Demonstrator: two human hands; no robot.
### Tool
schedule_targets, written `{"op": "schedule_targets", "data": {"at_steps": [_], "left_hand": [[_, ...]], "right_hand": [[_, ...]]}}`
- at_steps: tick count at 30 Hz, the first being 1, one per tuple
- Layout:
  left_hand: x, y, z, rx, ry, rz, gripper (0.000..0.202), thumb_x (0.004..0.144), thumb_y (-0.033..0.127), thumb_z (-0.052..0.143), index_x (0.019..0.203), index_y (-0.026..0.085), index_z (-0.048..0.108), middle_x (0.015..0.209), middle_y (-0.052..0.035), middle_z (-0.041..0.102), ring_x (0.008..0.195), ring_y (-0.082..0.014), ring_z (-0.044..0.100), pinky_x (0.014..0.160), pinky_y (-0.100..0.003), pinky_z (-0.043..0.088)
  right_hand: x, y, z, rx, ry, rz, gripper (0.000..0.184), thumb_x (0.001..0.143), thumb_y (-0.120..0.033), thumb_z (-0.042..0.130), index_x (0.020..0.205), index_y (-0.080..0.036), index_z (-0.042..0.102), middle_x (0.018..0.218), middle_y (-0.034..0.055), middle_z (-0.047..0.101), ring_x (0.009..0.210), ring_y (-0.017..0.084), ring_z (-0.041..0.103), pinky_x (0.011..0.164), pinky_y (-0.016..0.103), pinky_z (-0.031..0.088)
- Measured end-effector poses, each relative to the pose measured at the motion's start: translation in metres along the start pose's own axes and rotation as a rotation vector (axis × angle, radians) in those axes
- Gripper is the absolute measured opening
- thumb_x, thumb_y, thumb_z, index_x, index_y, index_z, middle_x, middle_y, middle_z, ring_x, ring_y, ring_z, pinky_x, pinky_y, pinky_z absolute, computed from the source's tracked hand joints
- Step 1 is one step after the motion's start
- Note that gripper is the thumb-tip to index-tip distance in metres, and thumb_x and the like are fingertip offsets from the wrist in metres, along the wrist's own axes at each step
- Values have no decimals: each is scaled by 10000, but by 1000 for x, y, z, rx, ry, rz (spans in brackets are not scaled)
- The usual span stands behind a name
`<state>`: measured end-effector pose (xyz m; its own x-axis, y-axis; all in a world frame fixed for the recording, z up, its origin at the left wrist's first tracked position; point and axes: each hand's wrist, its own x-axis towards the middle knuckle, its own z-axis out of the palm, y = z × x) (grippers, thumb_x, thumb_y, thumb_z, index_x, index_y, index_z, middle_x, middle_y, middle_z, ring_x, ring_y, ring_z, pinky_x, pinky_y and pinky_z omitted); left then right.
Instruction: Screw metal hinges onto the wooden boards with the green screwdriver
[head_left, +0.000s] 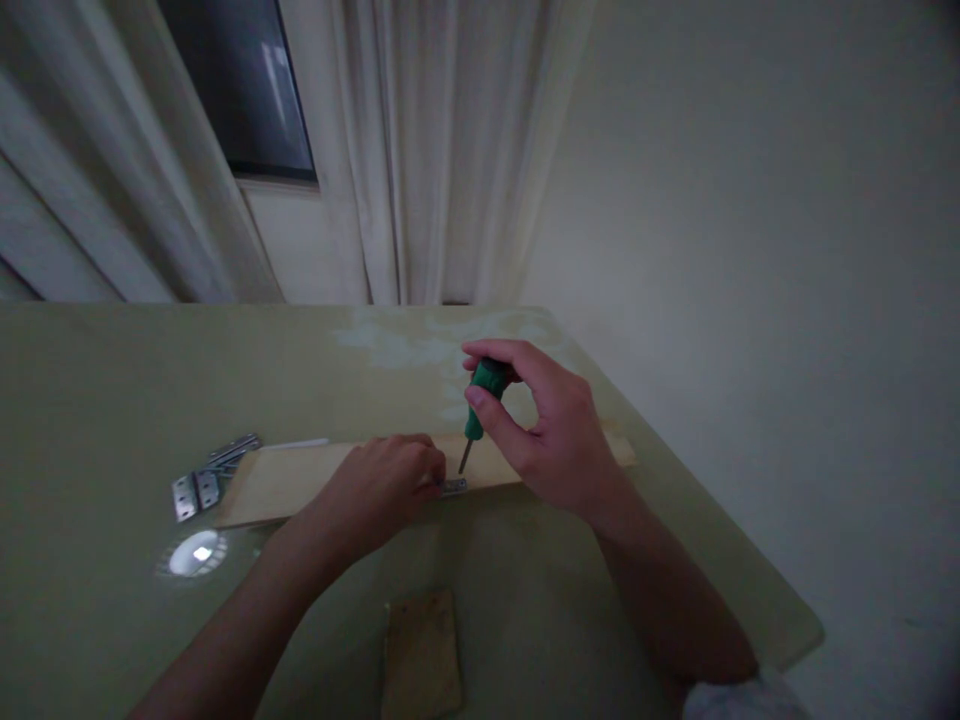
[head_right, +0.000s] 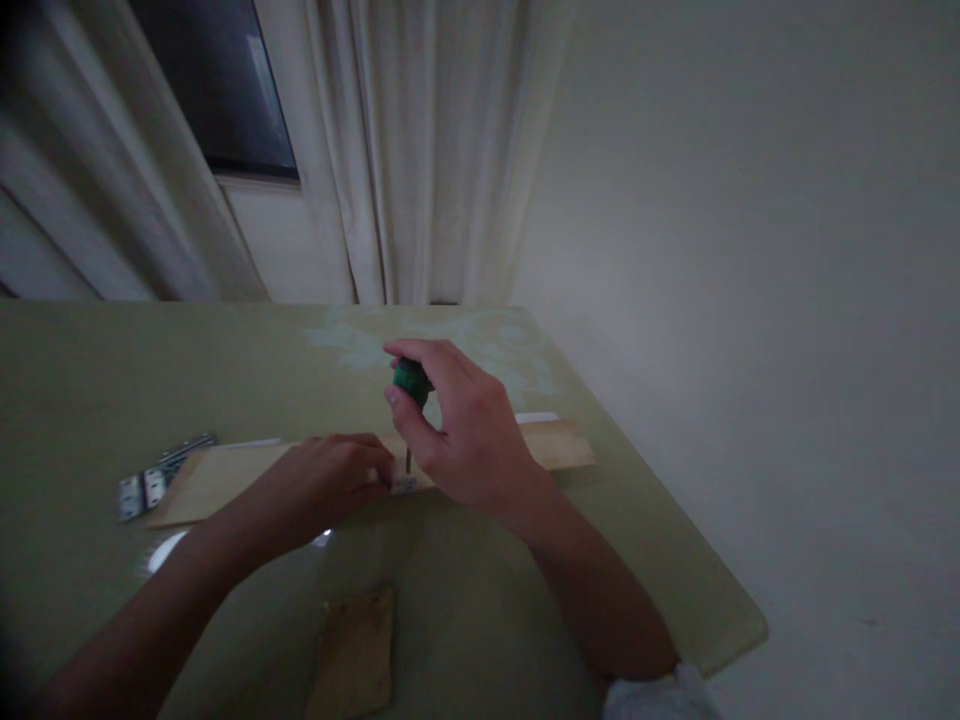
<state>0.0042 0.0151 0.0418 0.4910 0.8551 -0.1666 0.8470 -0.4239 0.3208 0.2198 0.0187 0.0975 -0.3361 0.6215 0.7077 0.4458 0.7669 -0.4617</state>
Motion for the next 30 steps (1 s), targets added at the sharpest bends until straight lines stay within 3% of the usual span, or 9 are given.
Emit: {"op": "schedule_targets", "data": {"at_steps": [6,13,19,23,30], "left_hand": [[0,4,-1,24,7,0,243,946,137,629,964,265,835,1094,-53,836,947,-263,788,768,-348,465],[-1,11,-5,144,-31,-25,216,1028,205,616,904,222,793,1005,-93,833,914,-298,791,728,-358,462],[-2,9,-4,147,-18,63,286,1025,112,585,1055,266,825,1129,-58,825,1008,-279,797,757,-345,489],[-2,7,-2,161,-19,71,286,1030,103,597,1021,263,834,1122,-52,826,993,-274,804,739,-348,487],[1,14,-1,270,-55,60,319,1019,34,585,1096,219,834,1182,-108,833,1023,-344,829,758,-388,567]], "right_hand": [[0,1,6,0,-67,19,307,1054,-182,704,1359,-155,709,1234,100,822,1103,212,786,1031,355,606],[0,1,6,-7,-102,33,285,1049,-179,702,1332,-204,718,1261,81,823,1140,215,782,1049,361,602],[0,0,4,7,-71,37,296,1044,-191,705,1339,-214,715,1245,80,824,1106,216,784,1038,377,608],[-1,0,5,7,-101,41,284,1047,-187,699,1327,-228,711,1246,71,823,1117,215,781,1043,380,605],[-1,-3,4,31,-125,30,295,1024,-174,675,1312,-229,704,1228,64,817,1103,212,777,1018,365,606]]}}
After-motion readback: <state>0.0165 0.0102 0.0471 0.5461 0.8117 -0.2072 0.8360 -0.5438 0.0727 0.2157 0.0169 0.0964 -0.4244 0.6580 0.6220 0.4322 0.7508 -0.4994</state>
